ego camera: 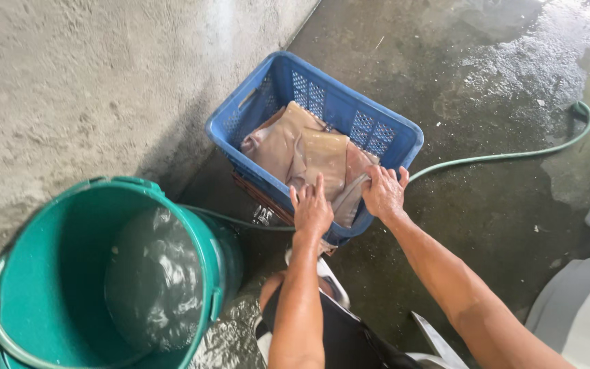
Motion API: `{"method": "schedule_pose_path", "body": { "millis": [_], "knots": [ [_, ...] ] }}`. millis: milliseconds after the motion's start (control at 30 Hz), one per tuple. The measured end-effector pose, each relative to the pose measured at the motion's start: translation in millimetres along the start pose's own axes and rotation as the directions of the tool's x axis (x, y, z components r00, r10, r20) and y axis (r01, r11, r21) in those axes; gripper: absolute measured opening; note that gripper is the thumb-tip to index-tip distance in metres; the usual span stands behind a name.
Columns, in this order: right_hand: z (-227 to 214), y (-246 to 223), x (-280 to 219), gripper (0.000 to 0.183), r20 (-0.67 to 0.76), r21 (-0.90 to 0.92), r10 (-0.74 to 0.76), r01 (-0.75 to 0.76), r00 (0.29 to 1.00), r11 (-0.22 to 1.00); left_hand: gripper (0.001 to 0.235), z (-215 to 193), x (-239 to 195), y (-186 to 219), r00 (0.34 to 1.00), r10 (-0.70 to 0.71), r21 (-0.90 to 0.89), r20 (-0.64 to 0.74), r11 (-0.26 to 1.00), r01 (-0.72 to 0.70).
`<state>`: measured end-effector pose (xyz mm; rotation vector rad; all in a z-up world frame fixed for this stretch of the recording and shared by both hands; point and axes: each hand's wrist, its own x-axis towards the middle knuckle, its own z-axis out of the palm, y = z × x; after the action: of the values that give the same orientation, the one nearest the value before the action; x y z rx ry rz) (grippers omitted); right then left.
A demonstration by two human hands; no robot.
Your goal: The person washes several beige cloths by hand in a green bucket filled with water. They repeatedly submerge, agitate, and wring each cloth, then place them into a blue plastic basket. The person finishes by rinsing their hands under a hose.
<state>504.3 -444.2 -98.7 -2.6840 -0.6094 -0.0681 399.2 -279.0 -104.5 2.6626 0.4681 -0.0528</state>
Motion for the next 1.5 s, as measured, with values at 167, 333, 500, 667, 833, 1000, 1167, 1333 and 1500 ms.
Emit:
{"method": "schedule_pose_path", "body": {
  "millis": [167,333,500,667,833,1000,1167,1333,1500],
  "knots": [
    [-0.5,1.4,1.1,0.034,-0.029,0.015,0.01,-0.009,1.0,1.0,0.083,-0.1,7.3,5.6,0.994,-0.064,-0.013,0.086,0.998,0.065],
    [10.9,-3.5,12.8,0.038,-0.076,0.015,0.015,-0.014,0.997,1.0,0.086,5.8,16.1,-3.8,0.998,-0.061,-0.046,0.019,0.997,0.061],
    [22.5,-13.5,33.7,0.045,-0.003,-0.021,0.044,-0.044,0.999,0.999,0.084,3.3,26.2,-20.8,0.999,-0.031,-0.057,0.025,0.998,0.033],
    [29.7,-20.6,62.2,0.056,0.115,0.008,0.104,-0.106,0.988,0.994,0.115,-38.0,51.1,-29.8,0.981,-0.1,-0.373,0.164,0.915,0.155],
    [-7.1,-16.4,94.1,0.076,-0.043,0.461,0.247,-0.201,0.968,0.865,0.112,-107.8,70.0,15.3,0.994,0.108,-0.421,0.032,0.903,-0.085],
    [-143.1,7.9,81.3,0.088,-0.202,0.662,0.405,-0.181,0.892,0.727,0.114,-213.2,82.0,108.2,0.919,0.377,-0.357,-0.113,0.848,-0.392],
    [-305.3,6.3,45.3,0.096,-0.112,0.705,0.573,-0.342,0.812,0.622,0.107,-321.5,64.6,199.5,0.903,0.428,-0.515,0.031,0.781,-0.352],
    [-413.3,19.6,25.1,0.091,-0.171,0.798,0.638,-0.274,0.75,0.536,0.102,-365.1,62.1,281.6,0.859,0.511,-0.592,-0.024,0.685,-0.424],
    [-493.0,73.4,30.2,0.076,-0.119,0.857,0.678,-0.27,0.725,0.439,0.091,-361.7,94.4,385.5,0.823,0.563,-0.697,0.074,0.619,-0.36]
  ]
}}
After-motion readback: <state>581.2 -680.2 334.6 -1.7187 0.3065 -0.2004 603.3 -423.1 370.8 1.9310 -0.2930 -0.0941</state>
